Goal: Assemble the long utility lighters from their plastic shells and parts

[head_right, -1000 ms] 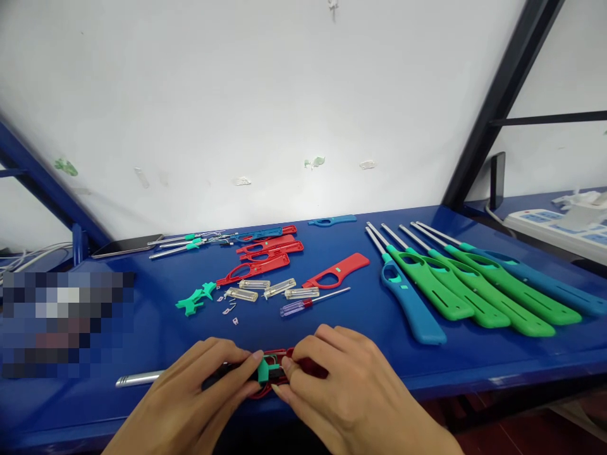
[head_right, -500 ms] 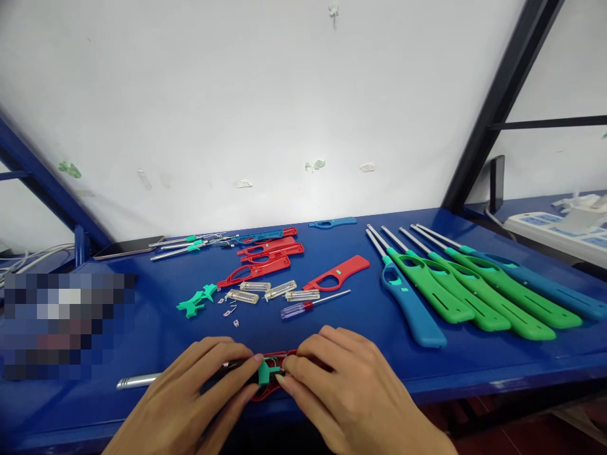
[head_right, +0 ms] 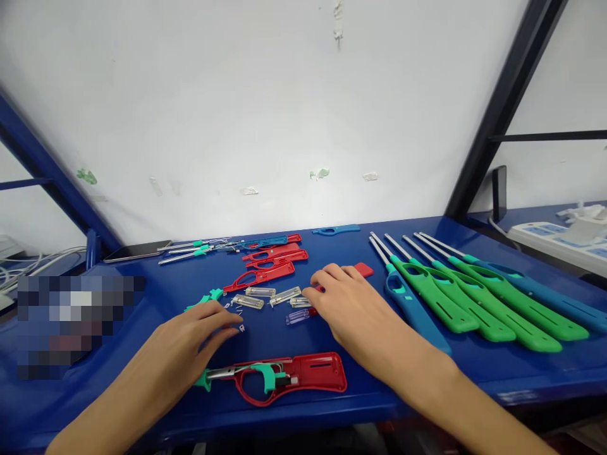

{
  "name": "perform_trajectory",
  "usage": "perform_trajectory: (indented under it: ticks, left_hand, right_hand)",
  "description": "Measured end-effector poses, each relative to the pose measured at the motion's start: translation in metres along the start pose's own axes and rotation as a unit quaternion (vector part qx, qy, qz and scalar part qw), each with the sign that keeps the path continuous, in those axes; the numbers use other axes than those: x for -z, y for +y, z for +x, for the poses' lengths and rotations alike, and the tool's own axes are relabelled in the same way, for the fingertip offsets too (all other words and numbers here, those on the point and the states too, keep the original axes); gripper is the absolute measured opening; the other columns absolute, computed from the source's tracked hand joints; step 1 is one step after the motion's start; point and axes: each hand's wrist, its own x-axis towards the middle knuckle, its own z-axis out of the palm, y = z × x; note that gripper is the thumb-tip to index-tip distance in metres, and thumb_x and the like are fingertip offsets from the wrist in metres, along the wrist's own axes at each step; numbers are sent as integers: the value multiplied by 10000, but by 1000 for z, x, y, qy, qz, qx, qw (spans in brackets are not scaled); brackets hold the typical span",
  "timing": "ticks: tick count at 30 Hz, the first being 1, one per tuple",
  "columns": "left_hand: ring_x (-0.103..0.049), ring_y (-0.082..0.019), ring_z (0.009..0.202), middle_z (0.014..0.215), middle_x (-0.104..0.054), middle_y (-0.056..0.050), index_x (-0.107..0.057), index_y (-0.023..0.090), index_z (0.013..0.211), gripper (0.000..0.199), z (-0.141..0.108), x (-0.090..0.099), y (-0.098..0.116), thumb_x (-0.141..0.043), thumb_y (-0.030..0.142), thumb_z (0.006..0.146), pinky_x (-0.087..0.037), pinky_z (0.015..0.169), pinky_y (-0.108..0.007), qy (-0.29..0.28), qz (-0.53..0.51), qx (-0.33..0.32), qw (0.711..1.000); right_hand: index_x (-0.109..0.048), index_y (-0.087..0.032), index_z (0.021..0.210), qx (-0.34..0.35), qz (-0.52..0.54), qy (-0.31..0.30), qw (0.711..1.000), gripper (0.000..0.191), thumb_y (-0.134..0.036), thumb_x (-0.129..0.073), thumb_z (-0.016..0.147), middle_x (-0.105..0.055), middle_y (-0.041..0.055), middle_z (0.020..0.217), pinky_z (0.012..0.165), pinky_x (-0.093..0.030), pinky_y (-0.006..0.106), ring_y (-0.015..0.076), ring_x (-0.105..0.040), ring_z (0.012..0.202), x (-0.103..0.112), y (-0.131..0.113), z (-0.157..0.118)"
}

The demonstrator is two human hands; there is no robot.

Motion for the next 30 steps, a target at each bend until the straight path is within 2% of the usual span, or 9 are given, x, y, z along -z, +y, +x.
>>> perform_trajectory:
  ticks: [5,10,12,15,18,21,24,27,30]
  left_hand:
    - [-795,-260,927,1060,-778,-62,-789,232,1082,282,11,7,4,-543,97,1052,-613,752,-323,-26,-8,-12,1000]
    - [-766,-233,975,1156,-771,-67,-742,242,1075,334,9,7,4,-473,46,1053,-598,921,-377,-33,-29,-38,998]
    - [-754,-246,967,1176,-761,-89,-722,231,1108,349,6,6,4,-430,46,1059,-591,936,-419,-29,-30,-42,998]
    - [-742,-293,938,1119,-757,-127,-701,193,1085,338,6,7,5,-386,71,1067,-585,889,-472,-22,-27,-40,999]
    - [-732,-306,884,1031,-741,-135,-668,173,1036,302,10,13,5,-372,137,1087,-569,823,-465,-5,-36,-23,999]
    - [-705,-249,812,969,-728,-73,-624,211,1000,291,14,23,5,-358,220,1118,-538,757,-388,22,-60,-10,998]
    - [-660,-186,713,874,-717,6,-603,248,967,267,14,35,4,-391,296,1121,-483,670,-306,53,-111,1,992]
    - [-601,-157,603,792,-714,31,-607,249,920,212,14,41,1,-477,335,1063,-411,583,-277,98,-195,25,976]
    - [-569,-145,560,734,-705,31,-612,238,844,193,16,42,-1,-536,332,995,-390,555,-268,117,-267,39,956]
  right_hand:
    - [-747,-210,987,57,-41,-28,997,269,33,-690,890,-747,55,992,799,-467,375,257,-661,936,2,9,23]
    - [-702,-193,941,97,-57,-20,993,256,34,-729,824,-732,54,964,764,-415,342,245,-645,918,0,6,37]
    - [-677,-188,920,98,-64,-13,993,255,36,-726,809,-730,60,949,755,-403,334,237,-638,898,2,3,39]
    - [-657,-188,942,83,-73,2,994,250,36,-681,835,-731,67,929,739,-389,342,234,-625,860,10,0,36]
    - [-641,-193,1025,61,-70,25,995,215,-2,-592,940,-721,54,892,720,-376,361,231,-604,798,22,-1,28]
    - [-619,-214,1067,36,-34,75,996,107,-177,-521,1083,-707,40,874,711,-374,364,229,-590,756,36,-4,23]
    - [-614,-231,1054,23,1,113,993,209,-364,-476,1140,-704,42,885,717,-393,363,237,-611,772,46,-11,25]
    - [-646,-232,1098,22,35,111,993,219,-401,-510,1135,-721,42,930,726,-423,355,233,-640,814,45,-17,28]
    - [-696,-234,1146,13,82,78,993,164,-361,-598,1111,-743,35,991,749,-454,353,226,-664,871,36,-18,30]
